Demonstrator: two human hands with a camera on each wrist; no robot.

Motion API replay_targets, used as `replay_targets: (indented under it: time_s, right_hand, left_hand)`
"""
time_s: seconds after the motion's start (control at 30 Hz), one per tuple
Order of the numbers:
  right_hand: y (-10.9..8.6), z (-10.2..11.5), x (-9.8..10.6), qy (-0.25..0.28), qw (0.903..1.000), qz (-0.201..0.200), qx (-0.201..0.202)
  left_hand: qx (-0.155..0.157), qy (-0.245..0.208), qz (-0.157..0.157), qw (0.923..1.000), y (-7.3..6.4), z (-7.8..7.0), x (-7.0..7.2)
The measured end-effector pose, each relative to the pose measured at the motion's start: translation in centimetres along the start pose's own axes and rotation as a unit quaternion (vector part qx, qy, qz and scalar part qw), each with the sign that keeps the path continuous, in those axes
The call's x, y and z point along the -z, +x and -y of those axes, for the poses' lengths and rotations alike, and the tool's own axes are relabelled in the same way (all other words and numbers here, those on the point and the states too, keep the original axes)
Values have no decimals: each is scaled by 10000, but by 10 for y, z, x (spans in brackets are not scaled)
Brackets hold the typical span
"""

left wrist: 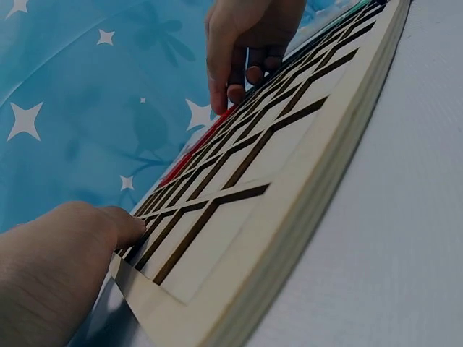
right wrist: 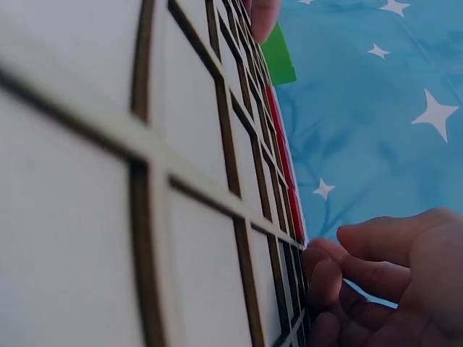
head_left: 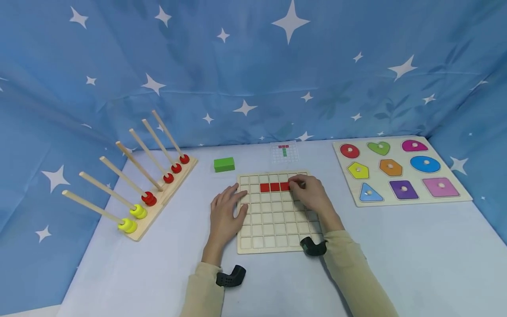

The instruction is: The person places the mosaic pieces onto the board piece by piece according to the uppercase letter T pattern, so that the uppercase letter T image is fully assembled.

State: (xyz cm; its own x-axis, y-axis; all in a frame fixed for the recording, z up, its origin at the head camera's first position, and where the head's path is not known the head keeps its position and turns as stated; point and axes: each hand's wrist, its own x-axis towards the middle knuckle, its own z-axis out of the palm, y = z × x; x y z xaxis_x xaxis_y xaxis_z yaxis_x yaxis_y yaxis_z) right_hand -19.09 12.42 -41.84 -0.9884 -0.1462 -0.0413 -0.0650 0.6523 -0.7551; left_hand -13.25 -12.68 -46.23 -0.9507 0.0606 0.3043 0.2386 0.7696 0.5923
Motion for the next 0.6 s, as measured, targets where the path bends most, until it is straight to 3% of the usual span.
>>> replay_targets:
  time_s: [0.37,0.6]
  right_hand:
    - [-8,-7,16,54,9999,-82,20]
    - [-26,-20,33,-154,9999,49,13]
  left_hand:
    - [24,118,32,9999,2,2,1]
    - [38,24,118,9999,-1,2,1]
